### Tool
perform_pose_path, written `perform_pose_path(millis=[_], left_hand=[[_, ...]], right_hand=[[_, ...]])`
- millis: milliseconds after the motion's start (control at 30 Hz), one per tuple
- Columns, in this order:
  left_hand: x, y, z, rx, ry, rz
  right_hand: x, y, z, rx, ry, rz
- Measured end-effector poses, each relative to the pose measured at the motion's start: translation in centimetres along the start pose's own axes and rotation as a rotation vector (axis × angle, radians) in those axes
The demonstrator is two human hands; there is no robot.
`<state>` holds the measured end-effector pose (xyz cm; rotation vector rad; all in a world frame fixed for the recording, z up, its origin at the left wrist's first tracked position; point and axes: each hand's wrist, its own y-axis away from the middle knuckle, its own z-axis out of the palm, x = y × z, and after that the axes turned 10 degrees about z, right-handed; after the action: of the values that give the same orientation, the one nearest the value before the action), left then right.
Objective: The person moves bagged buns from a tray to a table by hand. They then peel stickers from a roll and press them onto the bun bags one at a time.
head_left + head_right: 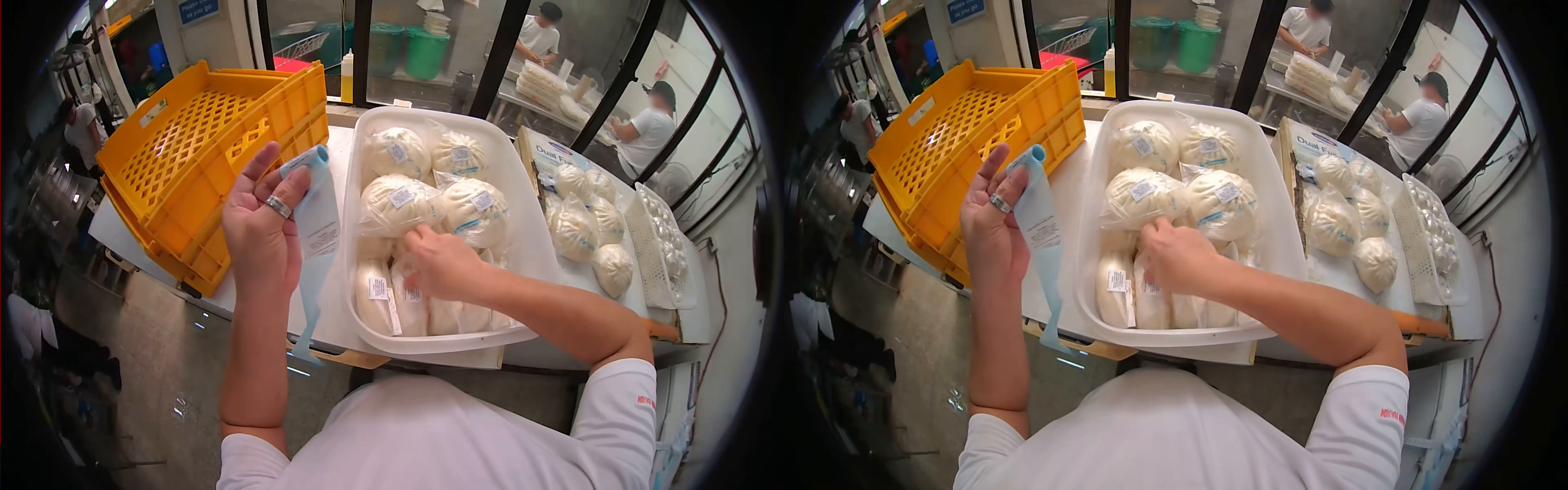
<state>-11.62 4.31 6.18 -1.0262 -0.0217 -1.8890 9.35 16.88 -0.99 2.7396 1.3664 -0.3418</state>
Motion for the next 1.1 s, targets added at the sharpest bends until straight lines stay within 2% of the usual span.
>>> perform_pose_path(millis=[33, 133, 167, 267, 367, 467, 567, 667, 767, 867, 1100], left_hand=[[0.0, 0.2, 0.3, -0.002, -0.013, -0.001], [-0.6, 0.6, 0.6, -0.059, -0.008, -0.015], [-0.8, 0.8, 0.8, -0.093, -0.030, 0.004], [-0.9, 1.4, 2.8, -0.141, -0.078, -0.005], [-0.7, 2.1, 5.0, -0.145, -0.097, 0.049], [-0.7, 2.3, 5.9, -0.138, -0.096, 0.057], [-0.5, 2.1, 5.7, -0.189, -0.007, -0.066], [-0.9, 2.4, 5.4, -0.295, -0.054, -0.150], [-1.5, 2.4, 5.0, -0.318, -0.025, -0.246], [-2.1, 2.2, 4.5, -0.301, 0.071, -0.364], [-2.4, 2.2, 4.4, -0.310, 0.080, -0.456]], right_hand=[[0.1, -0.3, -0.2, 0.075, 0.012, 0.049], [-0.3, -1.1, -3.1, -0.058, -0.285, 0.160], [-1.0, -0.9, -4.6, -0.052, -0.599, 0.186], [-4.0, 0.2, -8.1, -0.026, -1.390, -0.072], [-5.8, 1.4, -9.8, -0.107, -1.466, -0.069], [-4.4, 1.4, -8.6, -0.218, -1.510, -0.021], [-4.5, 2.0, -8.7, -0.072, -1.390, -0.008], [-4.7, 2.2, -8.5, 0.347, -1.111, -0.137], [-4.3, 2.4, -8.0, 0.560, -0.981, -0.144], [-4.0, 2.6, -9.2, 0.580, -0.776, -0.272], [-3.2, 2.0, -8.7, 0.646, -0.659, -0.312]])
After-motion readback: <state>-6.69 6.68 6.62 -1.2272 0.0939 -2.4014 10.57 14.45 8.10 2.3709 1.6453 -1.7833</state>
